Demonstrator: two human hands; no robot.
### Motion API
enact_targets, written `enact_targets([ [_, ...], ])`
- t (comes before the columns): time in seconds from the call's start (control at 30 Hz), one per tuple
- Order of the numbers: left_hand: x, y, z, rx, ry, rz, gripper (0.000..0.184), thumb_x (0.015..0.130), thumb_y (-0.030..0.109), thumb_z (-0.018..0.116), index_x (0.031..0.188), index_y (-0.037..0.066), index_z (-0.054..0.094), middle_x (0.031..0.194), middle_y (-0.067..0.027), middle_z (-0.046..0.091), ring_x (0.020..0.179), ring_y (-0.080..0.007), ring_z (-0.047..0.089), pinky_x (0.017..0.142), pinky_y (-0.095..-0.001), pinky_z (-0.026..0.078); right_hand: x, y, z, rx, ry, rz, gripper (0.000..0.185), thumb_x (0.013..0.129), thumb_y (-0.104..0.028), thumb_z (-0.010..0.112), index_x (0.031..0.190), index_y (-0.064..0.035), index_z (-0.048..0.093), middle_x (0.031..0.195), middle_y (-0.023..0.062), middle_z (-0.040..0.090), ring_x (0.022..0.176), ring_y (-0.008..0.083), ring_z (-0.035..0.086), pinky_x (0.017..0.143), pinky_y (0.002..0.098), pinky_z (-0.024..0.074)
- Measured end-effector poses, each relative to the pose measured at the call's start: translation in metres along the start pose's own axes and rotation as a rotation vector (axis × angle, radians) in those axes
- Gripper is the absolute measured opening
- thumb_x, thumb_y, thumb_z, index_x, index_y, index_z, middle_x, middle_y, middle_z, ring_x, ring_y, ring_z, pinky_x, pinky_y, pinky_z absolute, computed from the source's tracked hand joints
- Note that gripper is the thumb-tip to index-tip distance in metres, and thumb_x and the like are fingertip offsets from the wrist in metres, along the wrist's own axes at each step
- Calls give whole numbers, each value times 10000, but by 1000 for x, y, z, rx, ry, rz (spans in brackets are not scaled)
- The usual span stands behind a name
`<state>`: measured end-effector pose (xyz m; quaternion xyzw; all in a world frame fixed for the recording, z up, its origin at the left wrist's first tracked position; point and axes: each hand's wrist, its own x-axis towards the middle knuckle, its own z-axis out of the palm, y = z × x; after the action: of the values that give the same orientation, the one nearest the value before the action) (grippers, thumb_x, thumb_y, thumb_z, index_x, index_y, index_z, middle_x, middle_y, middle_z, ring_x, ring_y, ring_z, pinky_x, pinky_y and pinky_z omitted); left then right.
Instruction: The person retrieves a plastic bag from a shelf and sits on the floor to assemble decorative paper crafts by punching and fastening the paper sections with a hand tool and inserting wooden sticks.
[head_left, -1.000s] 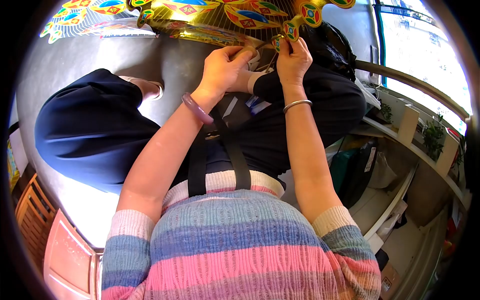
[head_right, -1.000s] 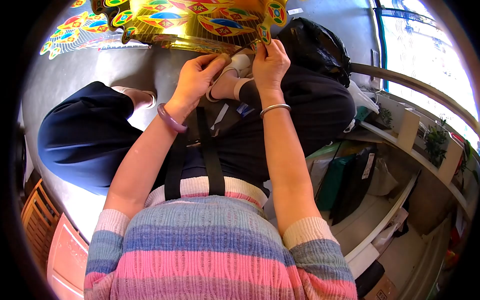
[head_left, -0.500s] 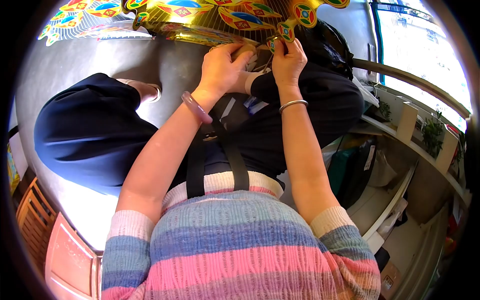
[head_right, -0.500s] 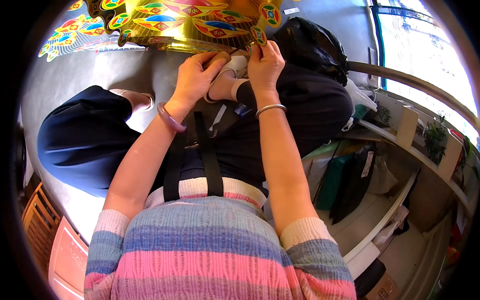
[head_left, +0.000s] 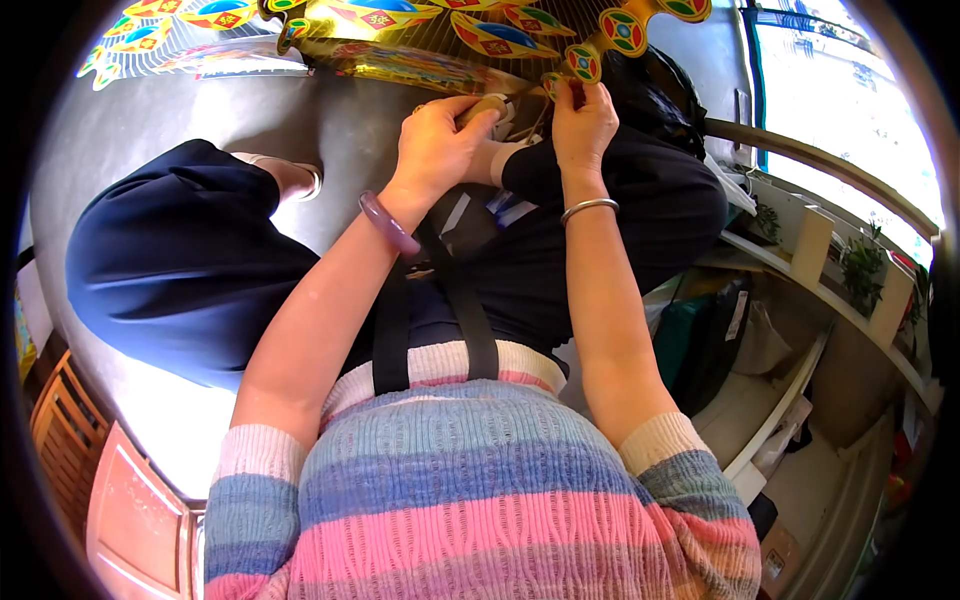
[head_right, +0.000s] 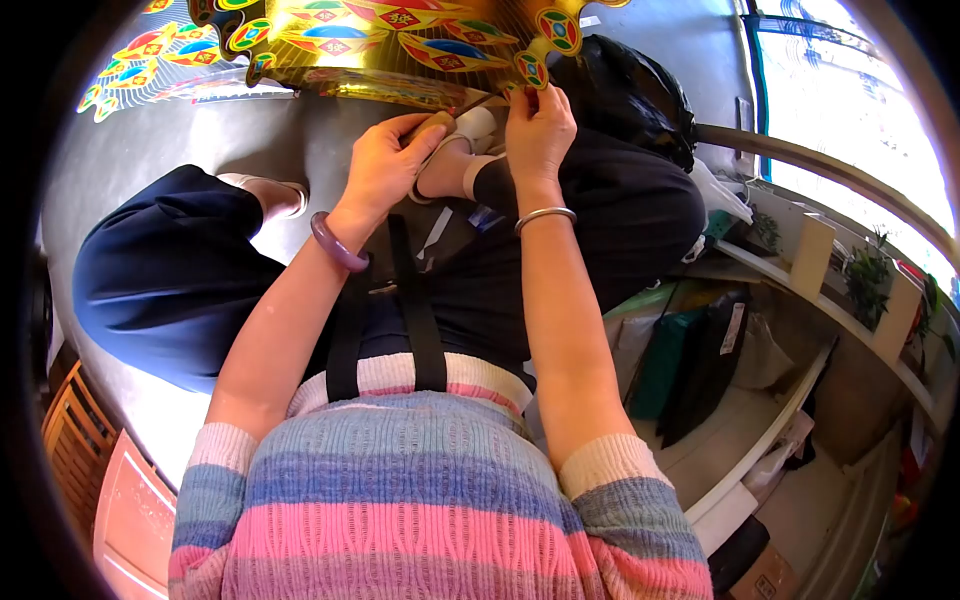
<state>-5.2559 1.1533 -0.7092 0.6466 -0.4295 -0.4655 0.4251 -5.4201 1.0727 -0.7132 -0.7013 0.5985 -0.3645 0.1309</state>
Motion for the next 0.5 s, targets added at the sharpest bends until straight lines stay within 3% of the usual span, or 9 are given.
enact_targets([
  [0.1, -1, -2, 4, -9, -4, -8, 381, 786, 354, 629, 1003, 44, 670, 914, -166, 663, 881, -319, 617, 793, -367, 476, -4, 3, 0, -31, 1, -35, 90, 738, -29, 645, 817, 6, 618, 715, 121, 580, 623, 268, 584, 581, 324, 469],
  [0.5, 2, -7, 8, -32, -11, -34, 393, 789, 370, 624, 1019, 54, 667, 940, -177, 656, 907, -329, 611, 799, -372, 474, -4, 6, 1, -8, 21, -37, 124, 726, -18, 648, 844, 17, 633, 741, 133, 606, 648, 286, 601, 604, 320, 481],
])
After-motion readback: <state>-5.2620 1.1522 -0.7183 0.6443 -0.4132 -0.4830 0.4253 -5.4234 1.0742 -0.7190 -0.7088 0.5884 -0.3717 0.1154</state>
